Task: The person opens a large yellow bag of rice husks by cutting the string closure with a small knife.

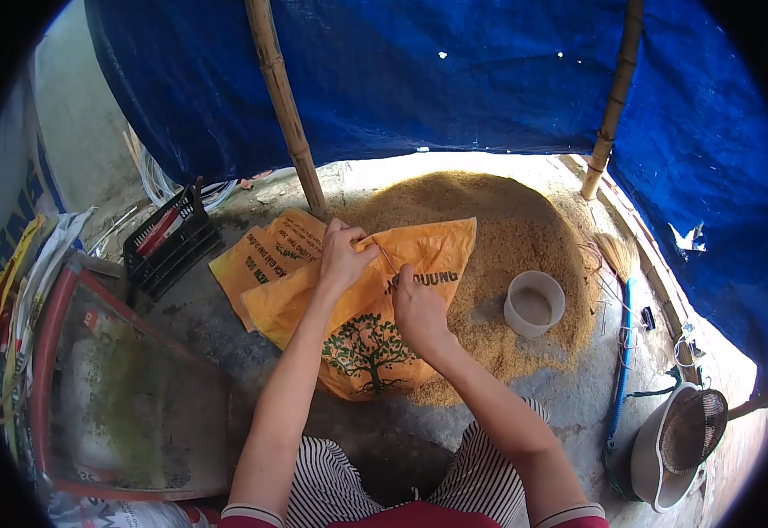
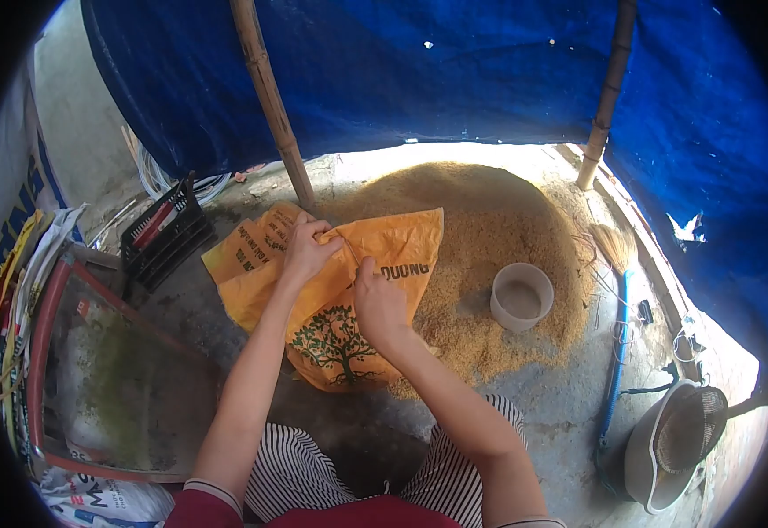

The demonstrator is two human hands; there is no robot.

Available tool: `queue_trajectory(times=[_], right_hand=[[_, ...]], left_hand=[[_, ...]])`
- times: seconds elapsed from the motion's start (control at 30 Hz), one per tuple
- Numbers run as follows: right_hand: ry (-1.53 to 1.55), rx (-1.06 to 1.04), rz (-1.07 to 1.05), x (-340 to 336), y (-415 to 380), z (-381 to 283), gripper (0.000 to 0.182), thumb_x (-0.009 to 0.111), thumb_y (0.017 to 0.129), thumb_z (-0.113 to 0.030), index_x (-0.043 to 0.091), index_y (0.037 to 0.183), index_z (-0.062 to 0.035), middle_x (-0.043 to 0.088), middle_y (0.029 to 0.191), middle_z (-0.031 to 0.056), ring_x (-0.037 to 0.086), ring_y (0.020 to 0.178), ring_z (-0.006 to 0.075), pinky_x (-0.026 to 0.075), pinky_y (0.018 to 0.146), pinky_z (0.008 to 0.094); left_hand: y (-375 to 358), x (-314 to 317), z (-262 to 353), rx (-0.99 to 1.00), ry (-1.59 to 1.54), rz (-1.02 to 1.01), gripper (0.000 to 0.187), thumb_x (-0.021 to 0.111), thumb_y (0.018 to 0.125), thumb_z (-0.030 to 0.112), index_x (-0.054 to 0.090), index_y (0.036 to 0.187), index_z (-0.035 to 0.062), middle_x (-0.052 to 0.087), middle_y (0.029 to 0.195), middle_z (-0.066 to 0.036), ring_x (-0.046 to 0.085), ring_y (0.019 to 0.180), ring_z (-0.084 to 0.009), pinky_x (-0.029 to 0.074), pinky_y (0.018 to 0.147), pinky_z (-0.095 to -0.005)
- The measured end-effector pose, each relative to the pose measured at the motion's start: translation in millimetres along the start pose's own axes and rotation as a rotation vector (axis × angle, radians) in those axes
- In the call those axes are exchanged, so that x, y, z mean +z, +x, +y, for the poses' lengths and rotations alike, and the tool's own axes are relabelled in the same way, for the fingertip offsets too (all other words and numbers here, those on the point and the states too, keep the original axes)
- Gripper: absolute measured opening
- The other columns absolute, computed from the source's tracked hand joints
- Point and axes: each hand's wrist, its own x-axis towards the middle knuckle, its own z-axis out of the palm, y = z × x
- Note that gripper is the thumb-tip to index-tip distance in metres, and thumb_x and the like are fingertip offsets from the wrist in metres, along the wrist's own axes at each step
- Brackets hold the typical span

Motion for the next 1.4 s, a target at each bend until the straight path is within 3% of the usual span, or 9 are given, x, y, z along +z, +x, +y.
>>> queue_trajectory(times=[0.4, 0.77, 0.83, 0.97, 1.17, 1.23, 1.27, 1.3, 1.4], right_hand=[[1.454, 0.689, -0.429, -18.1, 10.3, -9.3, 0.021, 0.041, 0.096, -0.023, 0.042, 0.095, -0.0015, 0.044, 0.053, 0.0021, 0.043, 0.038, 0.0140, 0.036, 0.033, 0.0276], [1.477, 0.745, -0.503, -24.5, 12.7, -4.5, 0.022, 0.041, 0.096, -0.023, 0.043, 0.094, -0.0015, 0.045, 0.055, 0.0038, 0.045, 0.040, 0.0150, 0.037, 0.033, 0.0286], [2.436, 0.814, -0.516, -16.6, 7.7, -11.1, 0.026, 0.037, 0.098, -0.029, 0.046, 0.097, -0.0050, 0.033, 0.056, -0.0038, 0.027, 0.036, 0.0041, 0.025, 0.028, 0.0175], [2.410, 0.787, -0.566, -14.8, 7.7, -5.8, 0.025, 0.035, 0.099, -0.027, 0.047, 0.097, -0.0051, 0.035, 0.057, -0.0025, 0.028, 0.036, 0.0029, 0.024, 0.028, 0.0165], [1.800, 0.715, -0.466, -15.3, 5.8, -16.7, 0.027, 0.039, 0.097, -0.032, 0.047, 0.096, -0.0060, 0.036, 0.057, -0.0027, 0.027, 0.035, 0.0048, 0.023, 0.029, 0.0184], [1.235, 0.708, -0.327, -17.8, 1.6, -30.8, 0.025, 0.039, 0.097, -0.032, 0.045, 0.098, -0.0072, 0.036, 0.056, -0.0036, 0.031, 0.036, 0.0064, 0.027, 0.029, 0.0219], [0.843, 0.543, -0.284, -7.3, 1.9, -19.0, 0.025, 0.044, 0.095, -0.030, 0.042, 0.096, -0.0050, 0.047, 0.058, 0.0041, 0.041, 0.035, 0.0176, 0.034, 0.032, 0.0323], [0.841, 0.544, -0.287, -3.8, -1.1, -17.0, 0.025, 0.044, 0.095, -0.030, 0.042, 0.096, -0.0050, 0.047, 0.058, 0.0041, 0.041, 0.035, 0.0176, 0.034, 0.032, 0.0323], [0.145, 0.263, -0.112, 1.9, -9.3, -18.1, 0.023, 0.047, 0.092, -0.024, 0.041, 0.097, -0.0023, 0.053, 0.066, 0.0185, 0.048, 0.045, 0.0337, 0.040, 0.042, 0.0417]], left_hand=[[3.5, 2.1, -6.7, 0.021, -0.047, 0.045, 0.026, 0.075, 0.064, 0.018, 0.065, 0.076, -0.0026, 0.047, 0.080, -0.013, 0.051, 0.078, -0.0273, 0.043, 0.071, -0.0364], [2.9, 3.2, -7.9, 0.037, -0.057, 0.071, 0.024, 0.074, 0.066, 0.019, 0.067, 0.079, -0.0007, 0.049, 0.078, -0.013, 0.052, 0.077, -0.0277, 0.043, 0.071, -0.0371], [3.6, 2.3, -6.3, 0.004, -0.047, 0.040, 0.023, 0.073, 0.066, 0.018, 0.067, 0.079, 0.0004, 0.050, 0.080, -0.013, 0.053, 0.077, -0.0274, 0.044, 0.070, -0.0368], [4.1, 0.0, -4.8, 0.017, -0.073, 0.038, 0.023, 0.072, 0.068, 0.019, 0.068, 0.081, 0.0004, 0.051, 0.078, -0.012, 0.054, 0.076, -0.0266, 0.044, 0.069, -0.0363], [9.7, -4.3, -15.8, 0.066, -0.258, -0.088, 0.025, 0.071, 0.072, 0.024, 0.069, 0.085, 0.0023, 0.050, 0.070, -0.010, 0.054, 0.067, -0.0227, 0.042, 0.064, -0.0338], [9.5, -8.3, -10.0, 0.033, -0.172, -0.148, 0.028, 0.071, 0.076, 0.029, 0.070, 0.082, 0.0020, 0.050, 0.067, -0.010, 0.053, 0.064, -0.0215, 0.039, 0.061, -0.0346], [9.4, -8.2, -9.2, 0.031, -0.173, -0.146, 0.028, 0.071, 0.076, 0.029, 0.070, 0.082, 0.0020, 0.050, 0.067, -0.010, 0.053, 0.064, -0.0215, 0.039, 0.061, -0.0346], [9.2, -8.1, -8.6, 0.025, -0.174, -0.137, 0.030, 0.070, 0.077, 0.031, 0.070, 0.081, 0.0014, 0.049, 0.066, -0.010, 0.051, 0.063, -0.0216, 0.038, 0.059, -0.0352], [8.8, -3.9, -8.5, 0.008, -0.147, -0.112, 0.033, 0.069, 0.078, 0.034, 0.069, 0.079, 0.0003, 0.048, 0.064, -0.010, 0.049, 0.061, -0.0218, 0.037, 0.058, -0.0358]])
